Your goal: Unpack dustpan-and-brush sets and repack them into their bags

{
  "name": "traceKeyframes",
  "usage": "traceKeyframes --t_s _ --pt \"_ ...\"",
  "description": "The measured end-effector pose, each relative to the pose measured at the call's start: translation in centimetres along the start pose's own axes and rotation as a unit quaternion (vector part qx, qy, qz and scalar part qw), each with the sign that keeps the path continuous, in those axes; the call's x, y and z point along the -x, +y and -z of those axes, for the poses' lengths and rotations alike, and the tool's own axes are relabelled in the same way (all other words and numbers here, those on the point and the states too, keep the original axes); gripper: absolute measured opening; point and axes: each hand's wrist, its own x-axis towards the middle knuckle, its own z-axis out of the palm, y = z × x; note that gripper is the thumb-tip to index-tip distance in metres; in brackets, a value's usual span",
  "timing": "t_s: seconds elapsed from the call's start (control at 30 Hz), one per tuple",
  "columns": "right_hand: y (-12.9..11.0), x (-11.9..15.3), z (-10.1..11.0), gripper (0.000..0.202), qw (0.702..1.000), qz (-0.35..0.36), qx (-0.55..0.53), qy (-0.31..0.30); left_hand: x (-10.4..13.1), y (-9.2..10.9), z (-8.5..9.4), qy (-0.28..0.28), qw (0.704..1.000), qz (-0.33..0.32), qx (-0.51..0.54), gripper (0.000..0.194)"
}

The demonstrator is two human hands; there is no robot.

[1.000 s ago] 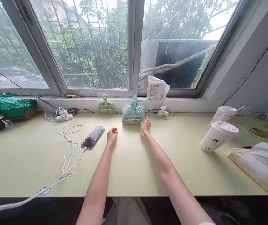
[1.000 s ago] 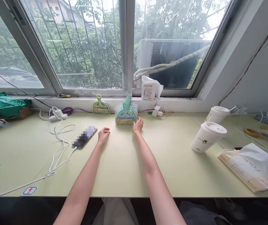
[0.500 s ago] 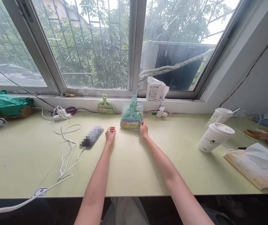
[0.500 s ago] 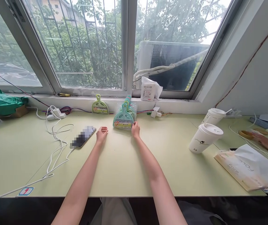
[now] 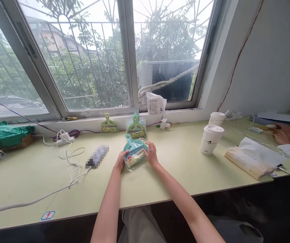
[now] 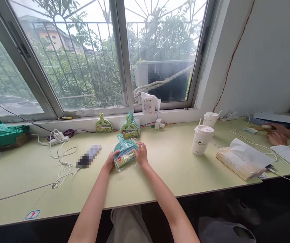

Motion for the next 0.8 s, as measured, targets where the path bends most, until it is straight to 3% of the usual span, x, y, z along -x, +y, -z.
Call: traceKeyframes --t_s 0.07,0.1,0.17,0.23,0.37,0.5,0.67,0.8 --pt "-1.0 0.6 0.0 0.019 0.992 0.105 0.006 -0.066 -0.1 -0.4 -0.1 0.015 0.999 -0.025 0.025 0.031" --pt "-1.4 0.9 -0.2 0.024 0.986 0.123 -0.002 -0.110 -0.2 -0.5 0.0 0.022 0.998 -0.039 0.036 0.030" --pt "-1.8 1.4 -0.9 0.040 0.978 0.091 -0.042 -0.182 -0.3 -0.5 0.0 0.040 0.995 -0.068 0.057 0.030" --pt "-1.7 1.5 -1.5 0.049 0.969 -0.013 -0.118 -0.217 -0.2 -0.3 0.1 0.051 0.992 -0.092 0.067 0.033" --pt "-0.7 0.7 -1.6 0.045 0.914 -0.218 -0.295 -0.175 0.1 0.2 0.1 0.039 0.990 -0.106 0.083 0.042" --pt "0.3 -0.4 -1.2 0.027 0.864 -0.308 -0.375 -0.138 -0.1 0.2 0.0 0.012 0.989 -0.101 0.107 0.043" --pt "0.5 -0.3 -1.4 0.035 0.836 -0.317 -0.432 -0.123 0.2 0.3 0.0 -0.022 0.993 -0.070 0.096 0.043" --pt "0.2 -0.1 -1.3 0.038 0.842 -0.286 -0.447 -0.093 0.5 0.6 0.3 -0.033 0.998 0.008 0.061 0.052"
